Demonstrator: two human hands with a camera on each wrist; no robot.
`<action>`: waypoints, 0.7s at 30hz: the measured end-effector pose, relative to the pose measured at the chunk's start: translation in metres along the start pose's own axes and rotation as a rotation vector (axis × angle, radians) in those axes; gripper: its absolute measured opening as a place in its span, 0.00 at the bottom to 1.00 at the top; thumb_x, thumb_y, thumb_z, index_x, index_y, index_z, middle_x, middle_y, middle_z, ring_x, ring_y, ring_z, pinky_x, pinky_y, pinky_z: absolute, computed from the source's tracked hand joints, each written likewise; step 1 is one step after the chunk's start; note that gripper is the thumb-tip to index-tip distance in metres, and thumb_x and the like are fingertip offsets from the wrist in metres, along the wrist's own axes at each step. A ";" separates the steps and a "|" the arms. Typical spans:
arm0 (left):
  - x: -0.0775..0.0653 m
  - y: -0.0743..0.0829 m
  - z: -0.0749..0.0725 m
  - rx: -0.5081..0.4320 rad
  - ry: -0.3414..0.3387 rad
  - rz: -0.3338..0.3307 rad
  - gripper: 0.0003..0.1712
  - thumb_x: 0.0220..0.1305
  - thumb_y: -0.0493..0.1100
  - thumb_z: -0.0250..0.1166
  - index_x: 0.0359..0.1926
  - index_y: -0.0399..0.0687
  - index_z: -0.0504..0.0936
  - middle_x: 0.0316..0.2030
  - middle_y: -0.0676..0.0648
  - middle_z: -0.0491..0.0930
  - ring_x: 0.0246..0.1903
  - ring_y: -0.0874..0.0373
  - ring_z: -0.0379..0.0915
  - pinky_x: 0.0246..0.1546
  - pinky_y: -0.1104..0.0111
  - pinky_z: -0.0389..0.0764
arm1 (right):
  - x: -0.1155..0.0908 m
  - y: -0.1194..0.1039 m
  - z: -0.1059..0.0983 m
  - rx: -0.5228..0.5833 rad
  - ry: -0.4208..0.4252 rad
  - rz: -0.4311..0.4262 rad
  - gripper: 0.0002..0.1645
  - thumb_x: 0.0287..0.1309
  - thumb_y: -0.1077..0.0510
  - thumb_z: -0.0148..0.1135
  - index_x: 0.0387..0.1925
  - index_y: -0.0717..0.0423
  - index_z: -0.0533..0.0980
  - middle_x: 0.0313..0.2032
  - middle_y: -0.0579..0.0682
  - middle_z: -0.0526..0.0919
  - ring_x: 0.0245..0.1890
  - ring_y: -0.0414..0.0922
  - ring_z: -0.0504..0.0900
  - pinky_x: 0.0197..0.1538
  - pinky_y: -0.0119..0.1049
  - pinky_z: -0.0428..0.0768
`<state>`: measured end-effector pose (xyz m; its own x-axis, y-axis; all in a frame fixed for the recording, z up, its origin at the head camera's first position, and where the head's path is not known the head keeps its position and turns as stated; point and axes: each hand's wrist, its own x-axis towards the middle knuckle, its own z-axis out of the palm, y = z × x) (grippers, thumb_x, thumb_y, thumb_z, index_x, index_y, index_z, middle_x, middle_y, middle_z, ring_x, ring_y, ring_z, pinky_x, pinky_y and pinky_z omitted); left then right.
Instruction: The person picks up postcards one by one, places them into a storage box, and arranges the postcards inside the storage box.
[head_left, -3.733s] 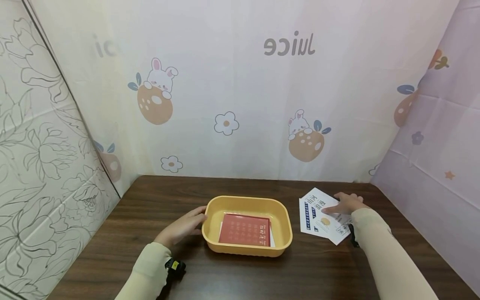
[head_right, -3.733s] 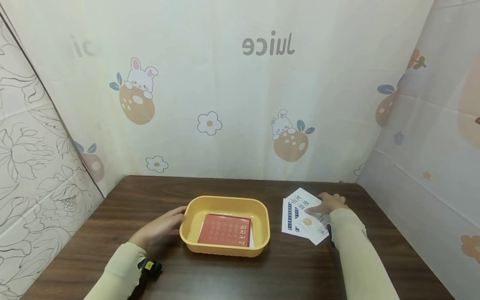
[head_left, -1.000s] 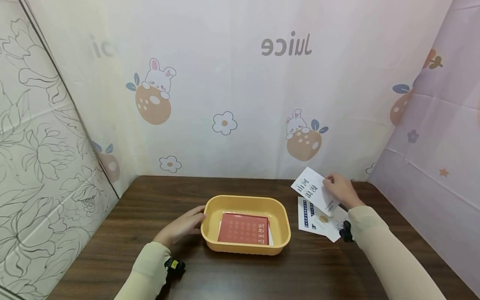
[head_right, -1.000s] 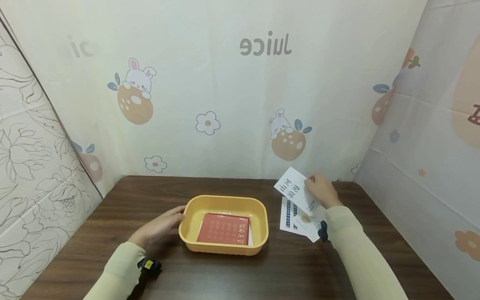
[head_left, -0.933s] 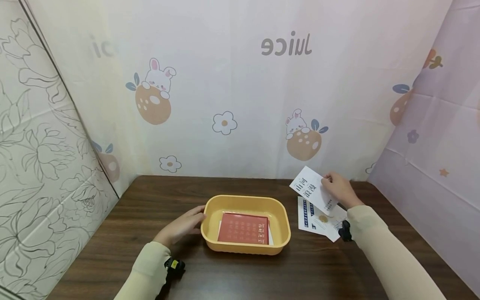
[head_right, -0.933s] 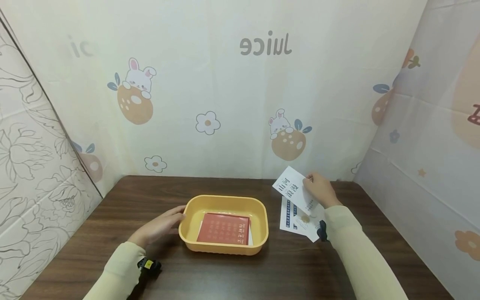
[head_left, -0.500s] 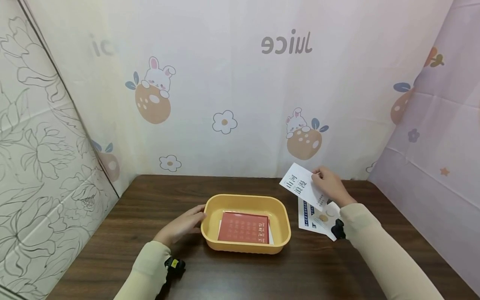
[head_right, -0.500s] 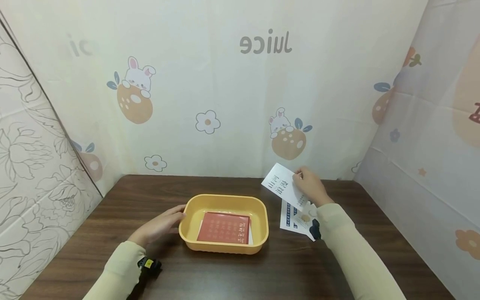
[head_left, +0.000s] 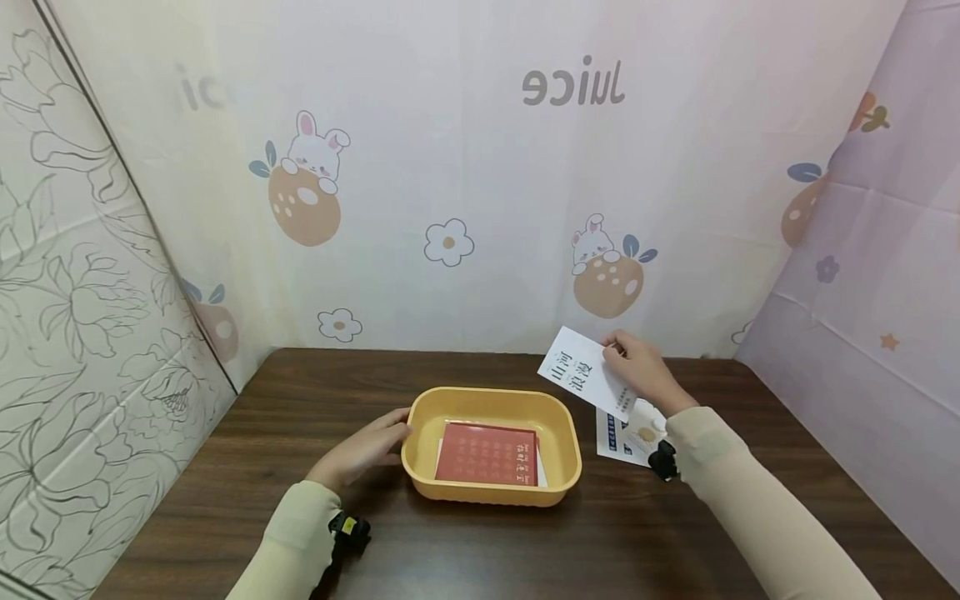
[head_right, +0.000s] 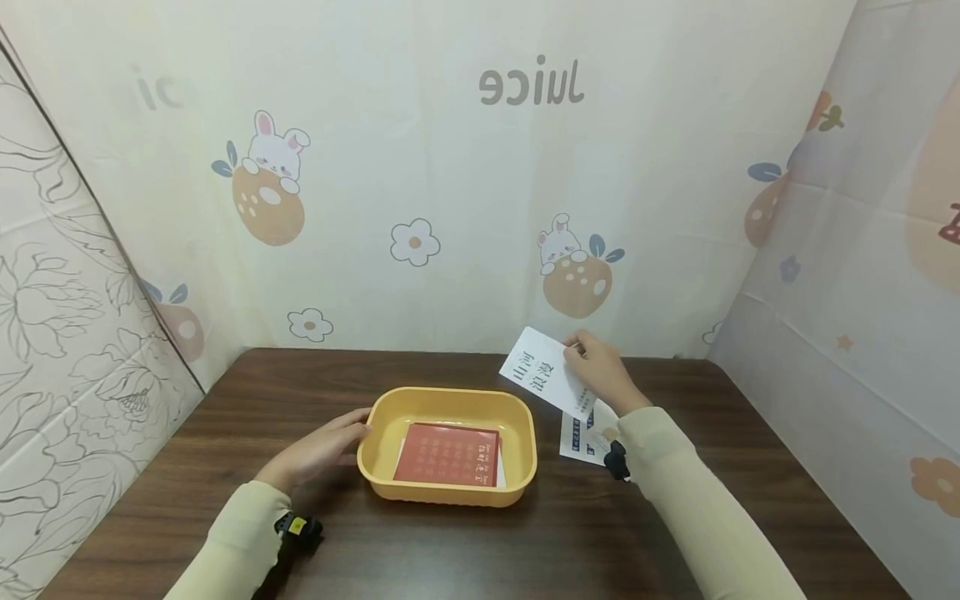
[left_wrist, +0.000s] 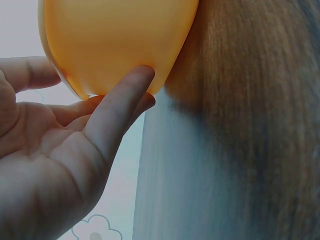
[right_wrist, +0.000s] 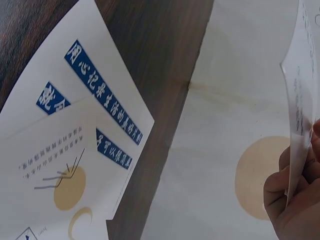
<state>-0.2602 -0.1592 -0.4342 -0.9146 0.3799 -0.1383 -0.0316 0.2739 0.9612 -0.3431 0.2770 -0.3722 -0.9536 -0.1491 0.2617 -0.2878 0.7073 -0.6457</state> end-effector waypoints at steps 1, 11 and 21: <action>0.000 0.000 0.000 0.000 0.000 0.000 0.30 0.78 0.44 0.46 0.75 0.35 0.57 0.71 0.32 0.60 0.66 0.38 0.63 0.56 0.49 0.77 | 0.000 -0.002 0.001 0.006 -0.004 -0.009 0.19 0.72 0.57 0.44 0.53 0.65 0.74 0.40 0.60 0.80 0.30 0.48 0.82 0.26 0.35 0.82; 0.000 0.000 -0.001 0.004 -0.012 0.005 0.31 0.78 0.44 0.46 0.75 0.34 0.56 0.71 0.32 0.59 0.66 0.38 0.64 0.57 0.49 0.77 | -0.003 -0.022 0.013 0.030 -0.062 -0.042 0.17 0.72 0.58 0.46 0.54 0.61 0.76 0.39 0.58 0.81 0.27 0.46 0.81 0.26 0.37 0.82; 0.001 -0.001 -0.002 0.001 -0.020 0.010 0.31 0.79 0.44 0.46 0.75 0.34 0.55 0.71 0.32 0.59 0.67 0.38 0.63 0.57 0.49 0.77 | -0.002 -0.043 0.028 0.080 -0.138 -0.107 0.16 0.72 0.61 0.48 0.53 0.59 0.77 0.40 0.57 0.83 0.28 0.46 0.82 0.26 0.37 0.83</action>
<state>-0.2614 -0.1611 -0.4351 -0.9067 0.4002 -0.1332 -0.0218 0.2708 0.9624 -0.3312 0.2276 -0.3647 -0.9186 -0.3176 0.2350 -0.3893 0.6261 -0.6756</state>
